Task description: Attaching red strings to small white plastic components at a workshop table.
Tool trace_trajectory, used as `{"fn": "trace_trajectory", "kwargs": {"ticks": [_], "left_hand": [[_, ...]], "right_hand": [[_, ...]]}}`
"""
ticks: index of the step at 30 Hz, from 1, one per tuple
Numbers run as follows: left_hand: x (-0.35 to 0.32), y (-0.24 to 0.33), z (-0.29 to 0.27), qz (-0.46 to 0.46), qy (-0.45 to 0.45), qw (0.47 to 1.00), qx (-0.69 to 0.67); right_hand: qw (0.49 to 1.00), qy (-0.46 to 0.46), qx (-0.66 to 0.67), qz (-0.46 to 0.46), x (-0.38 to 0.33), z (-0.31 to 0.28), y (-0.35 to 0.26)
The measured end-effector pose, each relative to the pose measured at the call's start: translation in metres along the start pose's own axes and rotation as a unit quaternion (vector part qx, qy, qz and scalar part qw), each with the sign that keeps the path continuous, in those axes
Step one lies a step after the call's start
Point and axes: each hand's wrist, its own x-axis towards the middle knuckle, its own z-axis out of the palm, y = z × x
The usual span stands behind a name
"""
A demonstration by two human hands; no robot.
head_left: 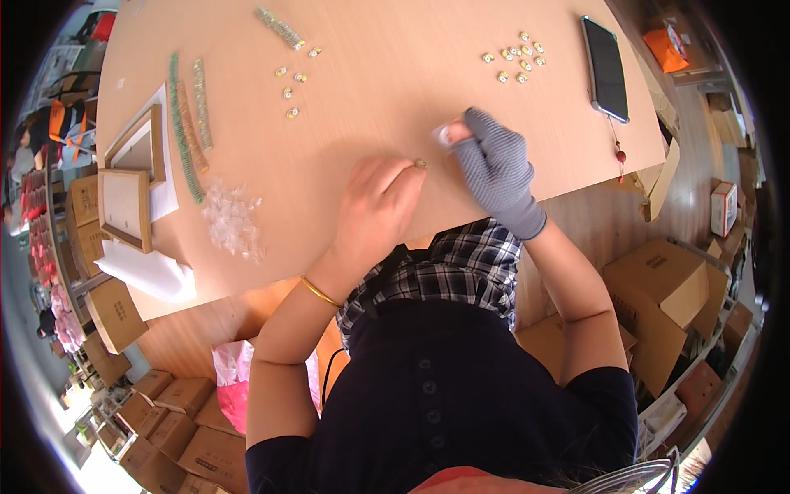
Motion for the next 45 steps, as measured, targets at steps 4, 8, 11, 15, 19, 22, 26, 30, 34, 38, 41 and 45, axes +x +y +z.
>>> {"fn": "trace_trajectory", "kwargs": {"ticks": [4,8,11,15,19,22,26,30,34,38,41,45], "left_hand": [[0.001,-0.002,0.001,-0.025,0.023,0.999,-0.016],[-0.003,-0.003,0.001,-0.071,0.004,0.997,-0.013],[-0.002,-0.006,-0.003,-0.074,0.027,0.997,-0.018],[-0.004,-0.039,-0.029,-0.195,0.097,0.976,-0.022],[0.008,-0.088,-0.054,-0.159,0.116,0.977,0.085],[0.01,-0.102,-0.057,-0.177,0.088,0.977,0.077],[0.008,-0.086,-0.043,-0.182,0.07,0.98,0.032],[0.003,-0.03,-0.017,-0.135,0.024,0.991,0.013],[-0.003,-0.008,-0.002,-0.089,0.038,0.995,0.04],[-0.009,-0.001,-0.004,-0.111,0.056,0.992,-0.008],[-0.009,-0.005,-0.005,-0.081,0.045,0.996,-0.002],[-0.006,-0.007,-0.001,-0.043,0.044,0.998,-0.003]], "right_hand": [[0.999,-0.035,0.003,0.003,0.0,-0.002,-0.003],[0.993,-0.078,-0.035,-0.076,0.0,-0.002,-0.011],[0.989,-0.082,-0.054,-0.109,0.0,0.0,-0.009],[0.981,-0.036,-0.157,-0.105,0.007,-0.013,0.001],[0.973,0.076,-0.194,-0.095,0.03,-0.025,0.034],[0.959,0.13,-0.242,-0.074,0.048,-0.035,0.042],[0.973,0.108,-0.179,-0.095,0.038,-0.036,0.036],[0.983,0.036,-0.148,-0.104,0.01,-0.009,0.013],[0.976,-0.036,-0.199,-0.085,0.0,0.01,-0.001],[0.965,-0.061,-0.225,-0.121,0.001,0.009,-0.006],[0.965,-0.076,-0.224,-0.111,0.002,0.009,-0.006],[0.966,-0.083,-0.222,-0.102,0.002,0.012,-0.007]]}}
